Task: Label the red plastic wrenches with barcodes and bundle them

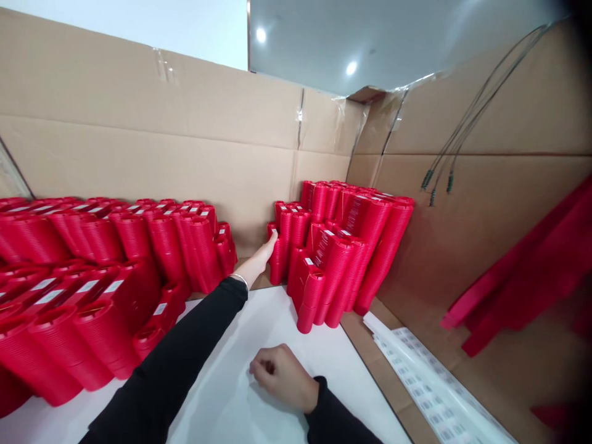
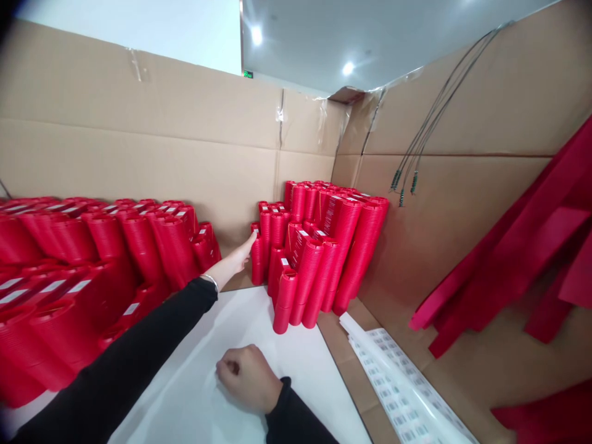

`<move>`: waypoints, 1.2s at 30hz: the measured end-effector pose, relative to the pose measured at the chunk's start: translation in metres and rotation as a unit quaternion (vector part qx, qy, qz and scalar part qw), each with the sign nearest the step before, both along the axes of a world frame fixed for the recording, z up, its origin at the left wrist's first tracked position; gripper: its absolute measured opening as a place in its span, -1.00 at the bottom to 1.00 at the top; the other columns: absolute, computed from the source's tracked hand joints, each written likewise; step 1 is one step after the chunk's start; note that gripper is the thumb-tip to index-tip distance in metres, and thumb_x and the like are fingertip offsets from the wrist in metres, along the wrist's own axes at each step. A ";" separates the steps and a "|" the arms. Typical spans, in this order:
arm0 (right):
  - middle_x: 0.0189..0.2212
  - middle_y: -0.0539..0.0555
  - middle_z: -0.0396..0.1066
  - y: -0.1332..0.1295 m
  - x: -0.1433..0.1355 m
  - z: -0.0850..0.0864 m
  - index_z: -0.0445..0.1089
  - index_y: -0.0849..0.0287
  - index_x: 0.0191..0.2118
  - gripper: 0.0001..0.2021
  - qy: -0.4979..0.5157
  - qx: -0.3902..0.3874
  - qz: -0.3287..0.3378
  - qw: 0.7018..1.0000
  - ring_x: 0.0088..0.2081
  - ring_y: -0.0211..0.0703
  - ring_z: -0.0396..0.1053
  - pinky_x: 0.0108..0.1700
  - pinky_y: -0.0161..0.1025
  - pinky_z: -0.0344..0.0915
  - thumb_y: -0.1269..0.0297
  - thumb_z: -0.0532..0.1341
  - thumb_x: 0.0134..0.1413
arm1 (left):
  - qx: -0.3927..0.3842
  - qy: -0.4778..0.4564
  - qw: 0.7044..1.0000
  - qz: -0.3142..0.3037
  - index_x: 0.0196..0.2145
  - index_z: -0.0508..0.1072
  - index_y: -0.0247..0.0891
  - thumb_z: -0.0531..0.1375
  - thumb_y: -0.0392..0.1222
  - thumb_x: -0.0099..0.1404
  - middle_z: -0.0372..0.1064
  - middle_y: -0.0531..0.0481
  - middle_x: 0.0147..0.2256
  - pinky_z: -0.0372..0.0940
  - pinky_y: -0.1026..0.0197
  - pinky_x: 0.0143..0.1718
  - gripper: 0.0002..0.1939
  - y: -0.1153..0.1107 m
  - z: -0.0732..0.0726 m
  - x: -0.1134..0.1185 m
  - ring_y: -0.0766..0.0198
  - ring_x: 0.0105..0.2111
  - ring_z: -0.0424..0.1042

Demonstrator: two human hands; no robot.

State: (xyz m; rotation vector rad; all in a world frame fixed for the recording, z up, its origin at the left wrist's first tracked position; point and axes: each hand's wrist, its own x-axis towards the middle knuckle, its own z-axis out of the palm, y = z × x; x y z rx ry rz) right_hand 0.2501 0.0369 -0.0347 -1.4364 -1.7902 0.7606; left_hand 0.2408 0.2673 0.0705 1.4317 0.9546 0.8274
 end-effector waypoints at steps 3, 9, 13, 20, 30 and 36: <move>-0.58 -0.03 0.38 0.000 0.000 -0.002 0.46 0.22 -0.47 -0.77 0.010 0.009 0.001 1.000 -0.52 -0.33 0.25 -0.41 -0.40 0.16 0.40 0.08 0.09 | -0.008 0.020 1.000 0.013 -0.05 0.45 -0.26 -0.08 0.38 0.31 0.46 -0.25 -0.03 0.27 -0.09 0.05 -0.32 -0.004 -0.001 -0.004 0.02 -0.02 0.44; -0.59 -0.04 0.36 0.001 0.000 -0.002 0.45 0.23 -0.48 -0.76 0.021 0.003 -0.003 1.000 -0.52 -0.34 0.24 -0.40 -0.40 0.16 0.38 0.07 0.10 | 0.077 0.042 0.995 0.039 0.00 0.39 -0.29 0.06 0.10 0.41 0.41 -0.15 -0.04 0.35 -0.05 -0.03 -0.57 -0.010 0.001 -0.011 0.14 -0.09 0.44; -0.60 -0.05 0.33 0.001 0.000 0.001 0.42 0.23 -0.49 -0.75 0.034 -0.012 -0.004 0.999 -0.52 -0.34 0.23 -0.41 -0.39 0.14 0.37 0.06 0.11 | 0.185 0.069 0.979 0.053 0.04 0.36 -0.30 0.13 -0.03 0.39 0.37 -0.15 0.01 0.36 -0.07 -0.03 -0.63 -0.012 0.008 -0.010 0.11 -0.05 0.42; -0.62 -0.07 0.24 0.002 0.001 -0.002 0.35 0.23 -0.50 -0.76 0.058 -0.030 0.005 0.998 -0.52 -0.33 0.18 -0.43 -0.37 0.08 0.37 0.04 0.14 | 0.398 0.255 0.881 -0.010 0.02 0.39 -0.21 0.14 -0.27 0.31 0.37 -0.11 -0.01 0.21 0.03 0.12 -0.68 -0.078 0.000 -0.072 0.10 0.04 0.32; -0.60 -0.07 0.21 0.001 -0.002 -0.003 0.37 0.23 -0.32 -0.74 0.079 -0.053 0.021 0.995 -0.52 -0.29 0.15 -0.42 -0.32 0.06 0.21 0.03 0.23 | 0.388 0.577 0.716 0.057 -0.09 0.45 -0.43 0.11 -0.35 0.24 0.35 -0.45 -0.12 0.22 -0.22 -0.15 -0.71 -0.122 -0.029 -0.216 -0.27 -0.06 0.30; -0.59 -0.07 0.19 0.003 0.001 -0.004 0.37 0.22 -0.22 -0.70 0.090 -0.043 0.010 0.995 -0.50 -0.25 0.18 -0.40 -0.29 0.11 0.12 0.02 0.25 | 0.463 0.538 0.699 -0.092 -0.01 0.41 -0.18 0.09 -0.31 0.31 0.36 -0.20 0.03 0.25 0.00 -0.04 -0.69 -0.138 -0.041 -0.240 0.01 0.00 0.30</move>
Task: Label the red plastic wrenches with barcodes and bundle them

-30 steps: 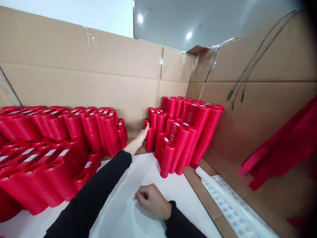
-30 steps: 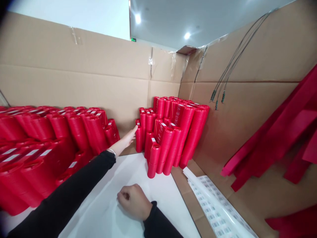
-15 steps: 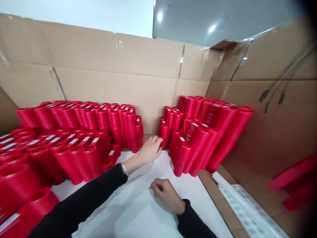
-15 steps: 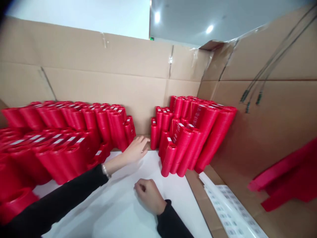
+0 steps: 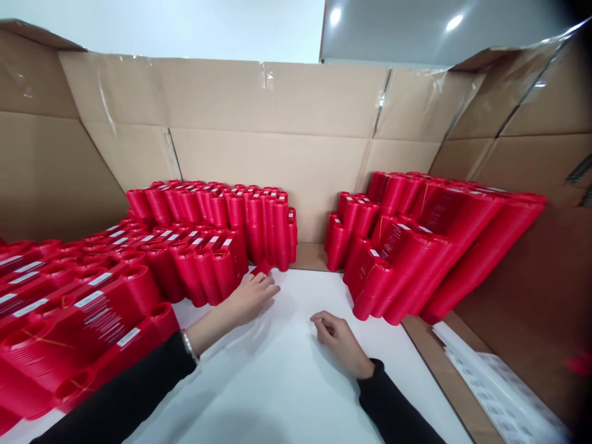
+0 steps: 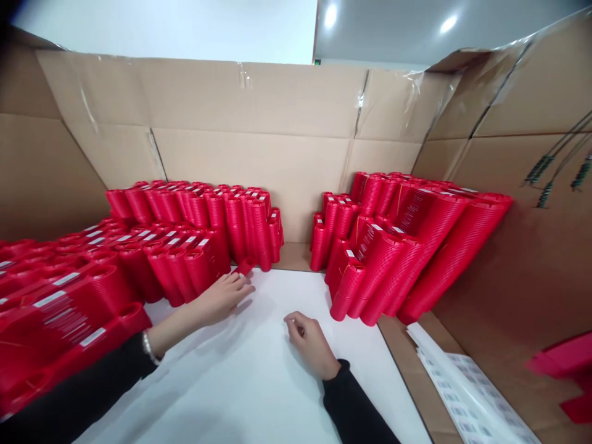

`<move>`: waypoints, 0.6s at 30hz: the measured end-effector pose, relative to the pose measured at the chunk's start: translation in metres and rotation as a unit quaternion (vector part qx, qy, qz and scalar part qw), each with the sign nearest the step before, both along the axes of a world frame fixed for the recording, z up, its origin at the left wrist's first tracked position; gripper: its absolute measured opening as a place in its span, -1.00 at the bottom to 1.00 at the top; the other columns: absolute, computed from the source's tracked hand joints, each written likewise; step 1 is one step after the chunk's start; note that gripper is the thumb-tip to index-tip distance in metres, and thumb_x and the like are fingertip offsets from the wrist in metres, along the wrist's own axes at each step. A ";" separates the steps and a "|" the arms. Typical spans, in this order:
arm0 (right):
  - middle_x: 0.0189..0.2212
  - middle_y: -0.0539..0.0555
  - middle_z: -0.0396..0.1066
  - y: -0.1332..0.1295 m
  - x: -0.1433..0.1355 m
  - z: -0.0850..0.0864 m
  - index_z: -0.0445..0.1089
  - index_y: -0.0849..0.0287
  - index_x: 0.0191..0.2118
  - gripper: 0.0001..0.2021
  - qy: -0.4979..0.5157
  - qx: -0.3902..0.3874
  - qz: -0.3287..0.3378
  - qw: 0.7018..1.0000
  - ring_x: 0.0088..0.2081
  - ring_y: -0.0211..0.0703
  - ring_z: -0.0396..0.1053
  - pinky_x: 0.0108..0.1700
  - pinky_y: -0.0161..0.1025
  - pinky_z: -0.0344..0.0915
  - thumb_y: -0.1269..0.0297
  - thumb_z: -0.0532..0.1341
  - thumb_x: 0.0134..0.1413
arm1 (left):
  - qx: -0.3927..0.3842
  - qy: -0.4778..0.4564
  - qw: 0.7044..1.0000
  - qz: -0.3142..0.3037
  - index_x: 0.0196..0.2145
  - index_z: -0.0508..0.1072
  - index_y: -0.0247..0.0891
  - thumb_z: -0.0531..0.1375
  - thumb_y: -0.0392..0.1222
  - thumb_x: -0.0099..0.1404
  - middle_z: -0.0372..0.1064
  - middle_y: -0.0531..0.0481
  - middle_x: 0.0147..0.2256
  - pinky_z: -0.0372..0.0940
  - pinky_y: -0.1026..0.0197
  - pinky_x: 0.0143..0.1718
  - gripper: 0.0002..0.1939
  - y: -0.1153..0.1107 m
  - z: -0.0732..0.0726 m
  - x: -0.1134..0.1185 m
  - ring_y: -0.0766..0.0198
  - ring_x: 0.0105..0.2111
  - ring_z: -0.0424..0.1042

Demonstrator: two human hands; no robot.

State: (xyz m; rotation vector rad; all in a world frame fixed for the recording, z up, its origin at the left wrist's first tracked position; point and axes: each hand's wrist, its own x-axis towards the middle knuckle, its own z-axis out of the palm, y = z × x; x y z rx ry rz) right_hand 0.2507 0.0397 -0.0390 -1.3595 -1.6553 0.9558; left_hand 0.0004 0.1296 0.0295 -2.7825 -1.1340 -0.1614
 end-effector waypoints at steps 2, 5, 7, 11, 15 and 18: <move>-0.55 -0.06 0.21 0.001 0.001 0.000 0.35 0.22 -0.12 -0.69 0.000 0.016 -0.016 1.000 -0.47 -0.24 0.20 -0.38 -0.28 0.14 0.11 0.03 0.24 | -0.018 -0.029 0.997 -0.069 0.07 0.35 -0.12 0.08 -0.37 0.29 0.26 -0.15 0.15 0.24 0.07 0.04 -0.59 -0.008 -0.005 -0.013 0.08 0.08 0.27; -0.47 -0.02 0.26 0.003 0.001 0.000 0.32 0.21 -0.04 -0.69 0.007 0.045 -0.039 0.998 -0.41 -0.21 0.25 -0.34 -0.26 0.21 0.13 0.06 0.22 | -0.046 -0.127 0.987 -0.081 0.16 0.28 -0.15 0.09 -0.40 0.23 0.11 -0.22 0.26 0.24 0.02 0.11 -0.46 -0.014 -0.018 -0.031 0.01 0.19 0.19; -0.44 0.00 0.29 0.002 -0.001 0.001 0.31 0.19 -0.03 -0.70 0.012 0.054 -0.042 0.998 -0.40 -0.21 0.27 -0.33 -0.25 0.25 0.14 0.07 0.21 | -0.078 -0.179 0.980 -0.047 0.18 0.28 -0.15 0.11 -0.38 0.18 0.19 -0.24 0.21 0.27 -0.01 0.08 -0.42 -0.017 -0.025 -0.039 -0.03 0.15 0.25; -0.33 0.07 0.36 0.000 -0.006 0.000 0.27 0.18 0.03 -0.66 0.016 0.060 -0.049 0.997 -0.35 -0.17 0.34 -0.30 -0.22 0.33 0.16 0.10 0.18 | -0.133 -0.254 0.958 0.001 0.09 0.34 -0.14 0.09 -0.32 0.21 0.41 -0.16 0.02 0.34 0.08 -0.04 -0.53 -0.029 -0.029 -0.038 0.04 -0.03 0.43; 0.04 0.21 0.30 0.010 -0.011 -0.006 0.09 0.13 0.23 -0.44 0.019 0.080 -0.052 0.995 -0.03 -0.07 0.37 -0.05 -0.09 0.37 0.22 0.18 0.11 | -0.167 -0.342 0.925 0.019 0.02 0.35 -0.14 0.11 -0.27 0.23 0.46 -0.09 -0.09 0.35 0.20 -0.20 -0.62 -0.043 -0.026 -0.034 0.15 -0.22 0.48; 0.28 0.22 0.05 0.030 -0.018 -0.006 -0.05 0.06 0.32 -0.21 0.011 0.103 0.000 0.995 0.24 -0.01 0.16 0.21 0.01 0.19 0.27 0.29 0.00 | -0.185 -0.361 0.914 -0.021 -0.02 0.37 -0.15 0.13 -0.28 0.22 0.44 -0.10 -0.04 0.33 0.19 -0.13 -0.65 -0.046 -0.027 -0.037 0.14 -0.15 0.47</move>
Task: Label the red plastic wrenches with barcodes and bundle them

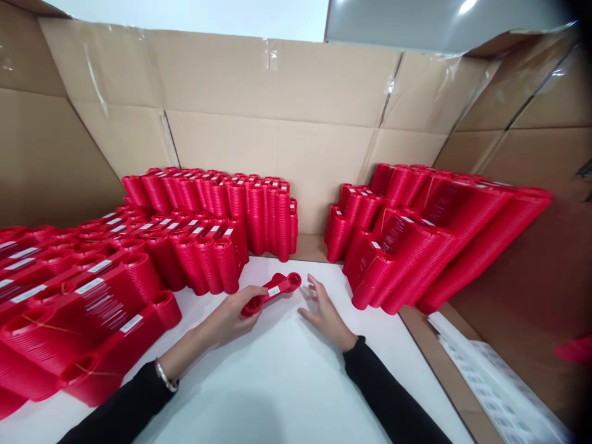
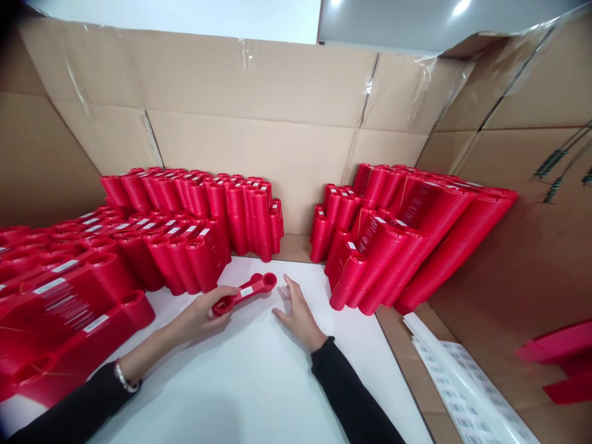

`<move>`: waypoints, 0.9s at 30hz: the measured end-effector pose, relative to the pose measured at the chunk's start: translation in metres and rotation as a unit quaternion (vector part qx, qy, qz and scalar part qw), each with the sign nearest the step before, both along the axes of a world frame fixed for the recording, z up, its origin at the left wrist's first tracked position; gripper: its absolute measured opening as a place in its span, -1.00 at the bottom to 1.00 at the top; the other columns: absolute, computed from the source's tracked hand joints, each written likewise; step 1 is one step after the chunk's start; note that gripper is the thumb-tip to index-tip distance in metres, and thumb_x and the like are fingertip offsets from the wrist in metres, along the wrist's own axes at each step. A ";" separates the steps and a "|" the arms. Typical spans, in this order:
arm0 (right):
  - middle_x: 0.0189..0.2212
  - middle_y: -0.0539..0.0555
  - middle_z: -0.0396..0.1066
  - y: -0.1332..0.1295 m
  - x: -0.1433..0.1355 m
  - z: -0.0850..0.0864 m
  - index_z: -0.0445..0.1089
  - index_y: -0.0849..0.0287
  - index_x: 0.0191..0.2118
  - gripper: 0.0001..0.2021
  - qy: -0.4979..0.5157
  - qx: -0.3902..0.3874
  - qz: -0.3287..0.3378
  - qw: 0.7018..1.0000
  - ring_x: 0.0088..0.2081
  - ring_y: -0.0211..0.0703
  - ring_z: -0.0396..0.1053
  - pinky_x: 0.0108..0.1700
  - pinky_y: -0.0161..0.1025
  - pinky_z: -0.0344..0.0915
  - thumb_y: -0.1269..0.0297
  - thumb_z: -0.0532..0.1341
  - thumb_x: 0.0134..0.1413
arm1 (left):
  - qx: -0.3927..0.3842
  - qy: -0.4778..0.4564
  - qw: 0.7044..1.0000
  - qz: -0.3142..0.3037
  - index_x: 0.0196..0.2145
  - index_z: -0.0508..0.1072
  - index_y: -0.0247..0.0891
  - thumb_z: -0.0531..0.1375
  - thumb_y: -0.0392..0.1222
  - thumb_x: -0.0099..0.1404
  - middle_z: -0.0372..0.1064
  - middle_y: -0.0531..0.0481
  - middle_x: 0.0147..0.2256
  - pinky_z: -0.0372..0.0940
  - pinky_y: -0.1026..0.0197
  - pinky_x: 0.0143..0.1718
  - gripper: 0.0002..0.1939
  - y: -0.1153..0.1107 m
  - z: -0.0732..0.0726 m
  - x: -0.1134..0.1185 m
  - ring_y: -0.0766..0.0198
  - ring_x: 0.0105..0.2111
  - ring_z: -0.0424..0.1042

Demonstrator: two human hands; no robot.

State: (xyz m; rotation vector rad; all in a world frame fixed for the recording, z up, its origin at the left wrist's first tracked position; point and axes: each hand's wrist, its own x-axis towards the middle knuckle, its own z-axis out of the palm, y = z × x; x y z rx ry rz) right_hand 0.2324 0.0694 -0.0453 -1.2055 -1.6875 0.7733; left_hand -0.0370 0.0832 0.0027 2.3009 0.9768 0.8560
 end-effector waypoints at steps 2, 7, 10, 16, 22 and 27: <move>0.33 0.24 -0.02 0.015 -0.007 0.005 -0.08 0.08 0.34 -0.11 0.006 0.004 0.045 0.999 0.31 0.02 0.05 0.28 0.02 0.07 0.28 0.36 -0.09 | -0.011 -0.017 1.000 -0.019 -0.04 0.38 -0.15 0.13 -0.29 0.21 0.43 -0.11 -0.03 0.33 0.18 -0.10 -0.66 -0.001 0.000 -0.003 0.13 -0.13 0.46; 0.05 0.19 0.39 0.030 -0.025 0.027 0.27 0.21 0.10 -0.49 0.064 -0.015 0.148 0.987 0.07 -0.03 0.36 0.14 -0.08 0.26 0.22 0.33 0.02 | -0.123 -0.151 0.981 0.024 -0.08 0.36 -0.19 0.23 -0.18 0.18 0.45 -0.11 -0.13 0.35 0.14 -0.11 -0.68 0.001 0.006 -0.006 0.11 -0.15 0.47; 0.03 0.18 0.40 0.022 -0.025 0.027 0.29 0.20 0.04 -0.58 0.111 -0.033 0.140 0.983 0.05 -0.05 0.38 0.10 -0.11 0.30 0.18 0.28 0.09 | -0.215 -0.261 0.940 0.045 -0.04 0.30 -0.19 0.26 -0.08 0.18 0.41 -0.15 -0.05 0.37 0.11 -0.10 -0.59 0.006 0.000 -0.002 0.09 -0.09 0.46; 0.16 0.18 0.28 -0.008 -0.022 0.013 0.11 0.09 0.18 -0.48 0.188 -0.082 0.070 0.976 0.15 -0.05 0.31 0.15 -0.09 0.29 -0.01 0.16 0.19 | -0.235 -0.351 0.901 0.099 -0.12 0.30 -0.21 0.26 -0.01 0.17 0.41 -0.10 -0.12 0.34 0.11 -0.07 -0.62 0.018 -0.029 0.024 0.11 -0.11 0.45; 0.19 0.21 0.25 -0.015 -0.031 0.018 0.06 0.12 0.22 -0.37 0.268 -0.079 -0.047 0.959 0.12 0.02 0.33 0.13 -0.07 0.31 -0.15 0.11 0.17 | -0.225 -0.378 0.887 0.138 -0.18 0.26 -0.18 0.23 -0.04 0.15 0.40 -0.03 -0.20 0.34 0.15 -0.18 -0.67 0.010 -0.034 0.053 0.15 -0.21 0.45; 0.08 0.19 0.38 -0.011 -0.026 0.013 0.25 0.17 0.12 -0.47 0.244 -0.058 -0.088 0.964 0.08 0.01 0.35 0.13 -0.06 0.30 -0.13 0.04 0.24 | -0.239 -0.387 0.883 0.115 -0.19 0.21 -0.16 0.18 -0.04 0.20 0.38 0.04 -0.27 0.33 0.20 -0.29 -0.72 0.001 -0.033 0.063 0.23 -0.35 0.44</move>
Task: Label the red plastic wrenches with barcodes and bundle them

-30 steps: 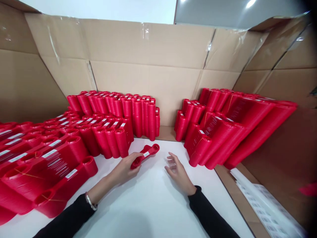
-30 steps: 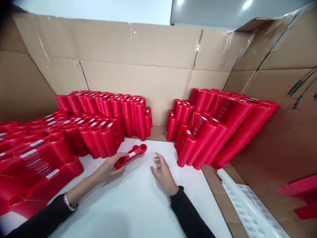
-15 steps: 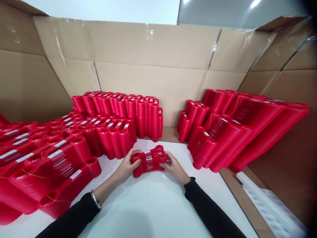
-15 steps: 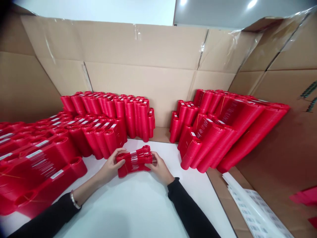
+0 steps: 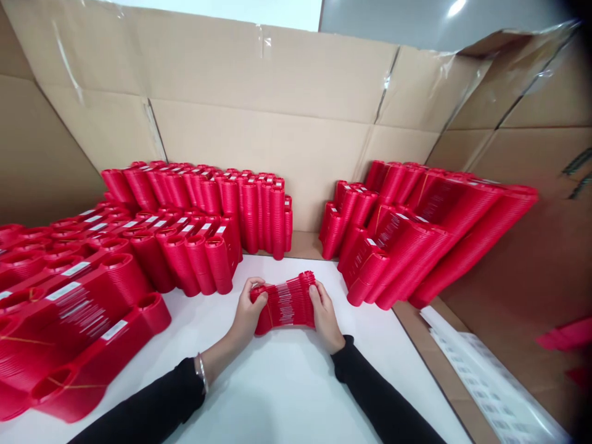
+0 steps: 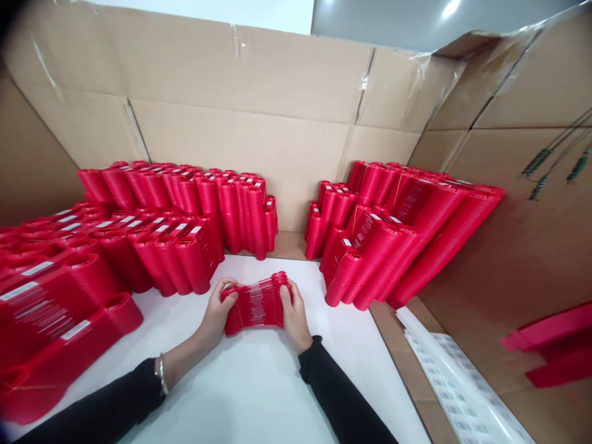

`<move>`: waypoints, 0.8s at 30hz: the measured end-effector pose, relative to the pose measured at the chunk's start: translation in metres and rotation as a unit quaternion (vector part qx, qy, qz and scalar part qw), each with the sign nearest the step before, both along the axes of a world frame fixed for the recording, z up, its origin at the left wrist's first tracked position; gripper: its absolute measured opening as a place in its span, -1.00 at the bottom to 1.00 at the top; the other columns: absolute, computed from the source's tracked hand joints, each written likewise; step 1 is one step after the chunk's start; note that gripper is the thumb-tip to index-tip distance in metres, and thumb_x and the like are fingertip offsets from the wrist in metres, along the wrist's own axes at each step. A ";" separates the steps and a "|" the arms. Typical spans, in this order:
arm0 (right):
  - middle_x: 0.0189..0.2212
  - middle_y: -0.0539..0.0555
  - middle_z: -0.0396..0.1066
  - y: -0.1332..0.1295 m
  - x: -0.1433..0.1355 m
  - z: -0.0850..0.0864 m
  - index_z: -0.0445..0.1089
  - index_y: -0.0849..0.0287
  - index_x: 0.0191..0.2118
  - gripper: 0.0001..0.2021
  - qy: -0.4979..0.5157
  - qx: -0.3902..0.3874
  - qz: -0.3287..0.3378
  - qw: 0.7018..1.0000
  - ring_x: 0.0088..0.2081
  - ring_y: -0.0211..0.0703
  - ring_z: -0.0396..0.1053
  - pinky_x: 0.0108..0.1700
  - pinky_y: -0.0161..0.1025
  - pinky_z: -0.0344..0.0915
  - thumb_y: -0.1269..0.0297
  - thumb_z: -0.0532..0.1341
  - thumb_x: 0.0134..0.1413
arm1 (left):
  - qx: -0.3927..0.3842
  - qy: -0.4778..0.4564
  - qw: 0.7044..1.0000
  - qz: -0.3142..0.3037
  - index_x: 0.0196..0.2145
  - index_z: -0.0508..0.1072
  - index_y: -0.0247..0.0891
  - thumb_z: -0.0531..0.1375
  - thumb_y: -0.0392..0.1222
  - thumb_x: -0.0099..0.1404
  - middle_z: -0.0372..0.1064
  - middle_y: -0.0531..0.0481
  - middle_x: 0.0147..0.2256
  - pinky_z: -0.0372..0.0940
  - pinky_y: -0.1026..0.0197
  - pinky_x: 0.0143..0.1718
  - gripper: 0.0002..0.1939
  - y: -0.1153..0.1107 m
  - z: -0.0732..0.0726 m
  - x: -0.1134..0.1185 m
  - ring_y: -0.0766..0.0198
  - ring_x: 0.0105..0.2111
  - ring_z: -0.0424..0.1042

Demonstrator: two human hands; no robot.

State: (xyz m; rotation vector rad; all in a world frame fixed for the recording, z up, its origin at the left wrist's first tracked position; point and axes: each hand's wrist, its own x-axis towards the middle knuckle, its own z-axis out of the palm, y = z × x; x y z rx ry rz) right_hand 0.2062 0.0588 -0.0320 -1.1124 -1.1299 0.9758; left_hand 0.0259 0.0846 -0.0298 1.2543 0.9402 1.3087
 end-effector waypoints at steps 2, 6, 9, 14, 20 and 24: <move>0.13 0.18 0.33 0.000 0.005 -0.001 0.21 0.16 0.16 -0.44 -0.021 0.007 -0.007 1.000 0.12 -0.02 0.32 0.15 -0.09 0.28 -0.14 0.03 0.23 | 0.005 0.003 1.000 -0.016 -0.23 0.24 -0.17 0.19 -0.06 0.18 0.37 0.05 -0.30 0.32 0.21 -0.28 -0.75 0.001 0.001 0.000 0.23 -0.35 0.42; -0.02 0.14 0.44 -0.002 0.014 0.003 0.31 0.15 0.05 -0.52 -0.053 0.019 -0.007 0.998 -0.03 -0.05 0.41 0.05 -0.14 0.34 -0.11 0.02 0.25 | 0.019 0.015 0.998 -0.059 -0.30 0.33 -0.21 0.23 -0.09 0.14 0.35 0.04 -0.33 0.30 0.22 -0.23 -0.78 0.006 -0.001 0.001 0.21 -0.31 0.40; -0.09 0.12 0.46 0.000 0.020 0.009 0.36 0.13 -0.03 -0.60 -0.085 0.057 -0.041 0.994 -0.07 -0.04 0.42 0.03 -0.13 0.34 -0.05 0.05 0.26 | 0.016 0.011 0.997 -0.078 -0.23 0.33 -0.20 0.22 -0.01 0.18 0.37 0.01 -0.27 0.32 0.21 -0.22 -0.72 0.007 -0.005 0.006 0.20 -0.28 0.42; -0.08 0.12 0.46 0.002 0.021 0.011 0.37 0.14 -0.06 -0.61 -0.081 0.088 -0.107 0.987 -0.02 -0.06 0.39 0.08 -0.14 0.30 -0.05 0.03 0.26 | 0.005 0.016 0.999 -0.043 0.02 0.19 -0.09 0.11 0.15 0.31 0.35 -0.03 -0.14 0.37 0.19 -0.26 -0.57 0.001 -0.007 0.021 0.17 -0.23 0.45; 0.23 0.09 0.21 0.000 0.015 0.007 0.19 0.09 0.22 -0.49 -0.081 0.070 -0.146 0.984 0.25 -0.12 0.15 0.26 -0.12 0.13 -0.07 -0.04 0.30 | 0.092 0.094 0.990 0.043 0.05 0.18 -0.13 -0.01 0.09 0.41 0.35 -0.03 -0.15 0.33 0.17 -0.12 -0.64 0.001 -0.003 0.029 0.19 -0.18 0.41; 0.20 0.15 0.23 0.001 0.016 0.008 0.20 0.12 0.19 -0.49 -0.114 0.095 -0.140 0.979 0.21 -0.07 0.20 0.25 -0.08 0.13 -0.07 0.02 0.26 | 0.091 0.087 0.991 0.049 0.01 0.21 -0.13 -0.02 0.09 0.41 0.35 -0.03 -0.16 0.34 0.21 -0.21 -0.66 0.001 -0.003 0.028 0.20 -0.22 0.40</move>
